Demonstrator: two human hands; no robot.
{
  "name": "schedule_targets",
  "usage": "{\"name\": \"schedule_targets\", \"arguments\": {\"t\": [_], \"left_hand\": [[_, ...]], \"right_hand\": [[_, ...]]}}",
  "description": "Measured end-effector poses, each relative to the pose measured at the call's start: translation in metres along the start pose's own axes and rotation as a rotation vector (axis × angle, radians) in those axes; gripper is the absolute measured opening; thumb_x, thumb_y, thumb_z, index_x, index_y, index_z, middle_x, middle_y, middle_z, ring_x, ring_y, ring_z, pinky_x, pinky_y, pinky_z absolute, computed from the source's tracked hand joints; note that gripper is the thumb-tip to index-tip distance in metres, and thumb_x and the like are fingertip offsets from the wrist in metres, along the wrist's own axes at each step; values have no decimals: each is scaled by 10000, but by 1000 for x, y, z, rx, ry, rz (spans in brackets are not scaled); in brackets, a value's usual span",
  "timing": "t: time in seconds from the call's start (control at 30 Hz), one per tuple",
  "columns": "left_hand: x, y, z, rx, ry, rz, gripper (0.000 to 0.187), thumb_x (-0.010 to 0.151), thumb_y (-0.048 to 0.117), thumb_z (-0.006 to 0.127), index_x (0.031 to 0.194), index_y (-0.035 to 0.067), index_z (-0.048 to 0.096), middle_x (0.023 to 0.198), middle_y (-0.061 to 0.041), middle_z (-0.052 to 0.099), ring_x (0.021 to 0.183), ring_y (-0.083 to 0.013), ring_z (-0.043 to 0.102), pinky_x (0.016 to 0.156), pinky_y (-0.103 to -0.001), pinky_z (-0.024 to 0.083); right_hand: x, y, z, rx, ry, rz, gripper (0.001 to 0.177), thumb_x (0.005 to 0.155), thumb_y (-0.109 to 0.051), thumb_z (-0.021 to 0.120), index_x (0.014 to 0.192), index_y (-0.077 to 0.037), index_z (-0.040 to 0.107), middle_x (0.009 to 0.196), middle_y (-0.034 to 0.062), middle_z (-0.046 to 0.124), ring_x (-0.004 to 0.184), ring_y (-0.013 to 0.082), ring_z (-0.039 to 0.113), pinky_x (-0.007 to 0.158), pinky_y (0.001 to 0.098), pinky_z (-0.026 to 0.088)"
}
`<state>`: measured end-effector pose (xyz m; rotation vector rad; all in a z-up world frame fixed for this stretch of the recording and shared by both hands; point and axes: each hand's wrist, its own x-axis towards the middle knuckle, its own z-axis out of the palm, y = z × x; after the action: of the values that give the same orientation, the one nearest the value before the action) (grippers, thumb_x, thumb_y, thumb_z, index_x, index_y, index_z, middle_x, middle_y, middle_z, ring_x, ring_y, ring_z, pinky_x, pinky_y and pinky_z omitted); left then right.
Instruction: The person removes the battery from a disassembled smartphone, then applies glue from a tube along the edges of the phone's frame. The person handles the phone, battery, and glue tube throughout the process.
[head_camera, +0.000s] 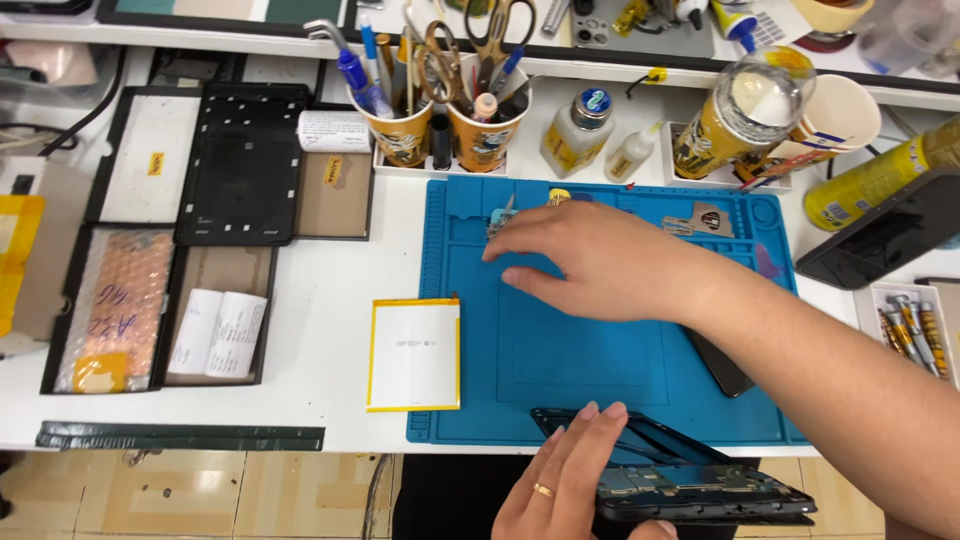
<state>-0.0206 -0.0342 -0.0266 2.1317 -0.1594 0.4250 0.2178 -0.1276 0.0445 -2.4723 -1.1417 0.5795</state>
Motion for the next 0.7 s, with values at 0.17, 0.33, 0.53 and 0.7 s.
{"name": "schedule_targets", "arguments": {"t": [0.17, 0.33, 0.53, 0.7], "left_hand": [[13, 10, -14, -81, -47, -46, 575, 1026, 592, 639, 1383, 151, 723, 1293, -70, 837, 1262, -302, 780, 985, -423, 678], [20, 24, -29, 178, -12, 186, 263, 895, 313, 751, 764, 241, 535, 1384, -130, 734, 1179, -321, 807, 864, -366, 707], [9, 16, -34, -199, -347, -935, 745, 767, 265, 857, 1466, 499, 745, 1163, 211, 960, 732, -36, 846, 721, -132, 707], [-15, -118, 31, -519, -589, -668, 745, 890, 305, 742, 1589, 227, 499, 1605, 25, 561, 1266, -222, 618, 1080, -366, 567]], "right_hand": [[-37, 11, -8, 19, -1, 80, 425, 1064, -390, 547, 1401, -194, 715, 1454, 49, 708, 1310, 322, 644, 1057, 551, 484], [-81, 33, -29, 15, 148, 177, 388, 1045, -352, 585, 1343, -176, 759, 1379, 61, 763, 1193, 298, 723, 986, 528, 545], [-97, 144, -108, -271, 819, 322, 185, 1214, -220, 573, 1244, -107, 717, 1103, 86, 746, 823, 248, 615, 641, 461, 464], [-50, 214, -141, -215, 589, 619, 154, 1169, -281, 548, 1137, -155, 632, 971, 65, 598, 843, 272, 526, 669, 484, 411]]}}
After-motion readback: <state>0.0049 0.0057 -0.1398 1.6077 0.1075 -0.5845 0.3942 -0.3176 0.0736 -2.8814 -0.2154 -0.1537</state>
